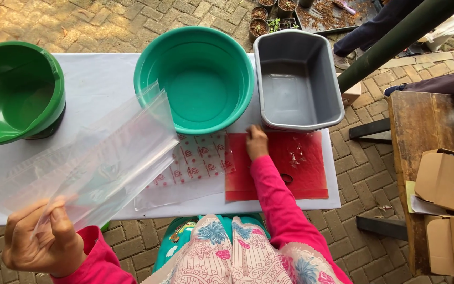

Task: Cutting and preparing clear plastic sleeves or bags using scissors at a work table.

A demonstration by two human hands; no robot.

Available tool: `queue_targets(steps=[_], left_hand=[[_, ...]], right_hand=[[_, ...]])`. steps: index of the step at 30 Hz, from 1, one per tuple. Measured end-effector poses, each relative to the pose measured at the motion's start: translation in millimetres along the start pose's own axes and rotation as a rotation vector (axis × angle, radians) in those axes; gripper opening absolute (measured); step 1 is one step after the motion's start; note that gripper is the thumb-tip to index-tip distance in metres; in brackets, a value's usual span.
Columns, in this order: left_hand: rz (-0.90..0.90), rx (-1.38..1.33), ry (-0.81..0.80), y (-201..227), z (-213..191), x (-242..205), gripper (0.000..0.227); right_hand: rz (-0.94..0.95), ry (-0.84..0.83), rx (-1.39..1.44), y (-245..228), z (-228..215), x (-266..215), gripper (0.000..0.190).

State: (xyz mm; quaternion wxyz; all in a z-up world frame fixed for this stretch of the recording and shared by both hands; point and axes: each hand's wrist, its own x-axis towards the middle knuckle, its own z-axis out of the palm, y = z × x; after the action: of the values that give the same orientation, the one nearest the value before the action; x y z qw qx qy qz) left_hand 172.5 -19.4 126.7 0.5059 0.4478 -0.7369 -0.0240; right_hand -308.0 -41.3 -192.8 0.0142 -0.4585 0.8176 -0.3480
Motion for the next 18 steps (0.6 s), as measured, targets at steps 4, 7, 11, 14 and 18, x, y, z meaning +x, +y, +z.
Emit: queue_targets(steps=[4,7,11,14,18], left_hand=[[-0.009,-0.023,-0.002,-17.8,6.1,-10.9,0.012],[-0.012,-0.049,-0.008,-17.4,12.8,-7.4,0.011],[-0.005,-0.076,-0.015,-9.9,21.0,0.5,0.010],[-0.001,-0.094,-0.011,-7.0,25.8,2.8,0.010],[-0.005,-0.109,-0.005,-9.9,28.0,-5.3,0.009]], right_hand=[[0.017,0.024,-0.027,83.4,-25.0,-30.7,0.034],[0.037,0.048,-0.051,109.8,-42.1,-34.1,0.036],[0.064,0.084,-0.073,97.7,-62.3,-21.9,0.039],[0.075,0.112,-0.087,105.9,-57.5,-8.5,0.041],[0.084,0.139,-0.102,123.0,-43.4,-2.4,0.044]])
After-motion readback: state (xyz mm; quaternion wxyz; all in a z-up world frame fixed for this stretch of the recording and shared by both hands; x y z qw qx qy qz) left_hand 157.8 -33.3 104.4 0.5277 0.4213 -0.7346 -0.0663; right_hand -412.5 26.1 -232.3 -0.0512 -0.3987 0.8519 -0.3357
